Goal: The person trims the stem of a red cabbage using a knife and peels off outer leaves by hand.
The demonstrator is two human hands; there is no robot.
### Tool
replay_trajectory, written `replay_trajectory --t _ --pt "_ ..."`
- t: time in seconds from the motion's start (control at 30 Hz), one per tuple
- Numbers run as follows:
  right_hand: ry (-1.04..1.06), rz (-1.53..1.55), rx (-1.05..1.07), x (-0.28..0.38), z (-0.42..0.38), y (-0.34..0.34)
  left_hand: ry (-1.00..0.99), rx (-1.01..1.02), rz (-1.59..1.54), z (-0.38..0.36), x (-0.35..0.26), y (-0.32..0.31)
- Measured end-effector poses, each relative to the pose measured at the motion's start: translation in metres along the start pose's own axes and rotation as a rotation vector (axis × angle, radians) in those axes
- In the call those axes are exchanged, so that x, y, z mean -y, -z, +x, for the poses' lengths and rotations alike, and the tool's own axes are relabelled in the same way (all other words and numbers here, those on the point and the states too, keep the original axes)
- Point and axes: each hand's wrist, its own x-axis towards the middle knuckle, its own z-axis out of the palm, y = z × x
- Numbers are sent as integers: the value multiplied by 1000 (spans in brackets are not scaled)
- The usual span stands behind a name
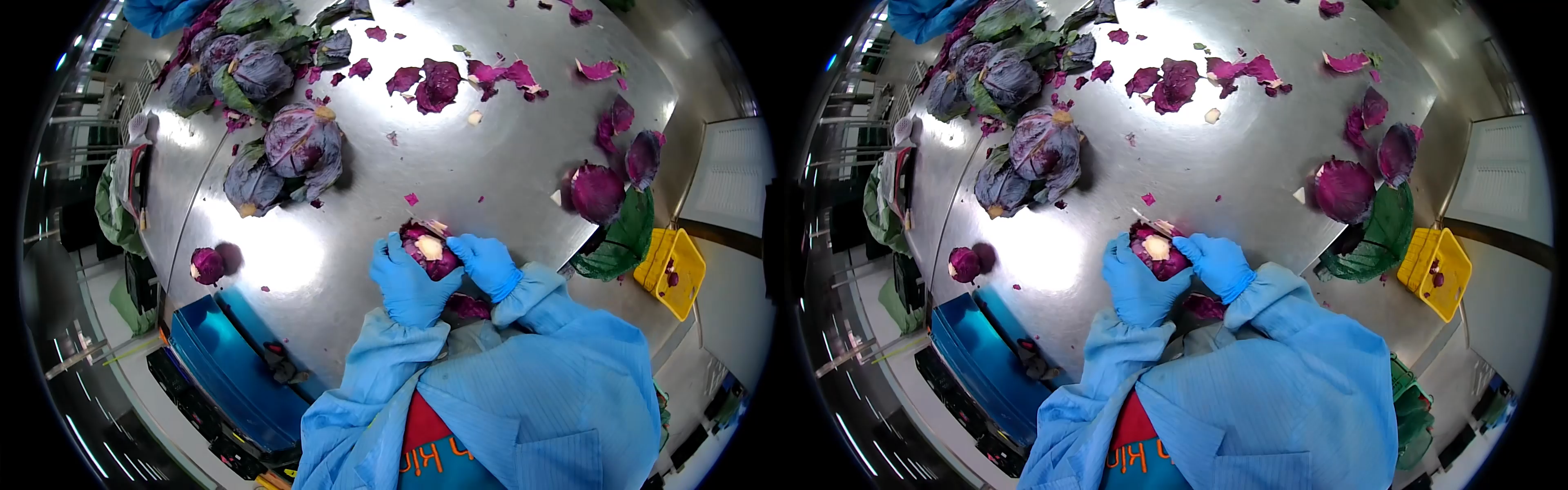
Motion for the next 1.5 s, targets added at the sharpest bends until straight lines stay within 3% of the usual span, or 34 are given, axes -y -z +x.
replay_trajectory --t 0.1,0.2,0.3,0.33,0.47,0.57,0.67,0.77,0.8,0.9,1.03,1.23,1.33,1.43,1.5 --pt "-78 137 81 -2 -3 3 41 -7 4 -2 -6 3" --pt "-93 60 -33 29 1 30 2 -44 76 -2 -6 -1" --pt "158 155 -42 13 18 32 -63 -83 155 -7 -16 -4" --pt "265 -1 60 7 27 39 -68 -92 181 -9 -21 -4" --pt "171 -294 535 23 51 71 -51 -22 262 -13 -29 -12" --pt "165 -483 301 1 57 53 -57 -12 326 -14 -41 -14" --pt "92 -160 200 -11 55 60 -76 -33 301 -17 -37 -14" --pt "209 32 123 -9 35 44 -110 -16 200 -15 -23 -4" --pt "157 -38 188 8 30 49 -116 -54 177 -15 -20 -5" --pt "180 163 295 6 34 47 -113 -41 70 -13 -6 -2" --pt "235 166 306 9 34 44 -141 -42 -38 -11 12 -1" --pt "306 -86 73 -1 46 25 -154 -33 -27 -14 13 2" --pt "87 82 132 -12 53 28 -321 -19 -125 -17 36 4" --pt "-106 78 -42 -46 49 30 -568 -45 -353 -27 82 -4" --pt "-122 -64 -290 -71 41 55 -525 -86 -537 -42 109 -15"
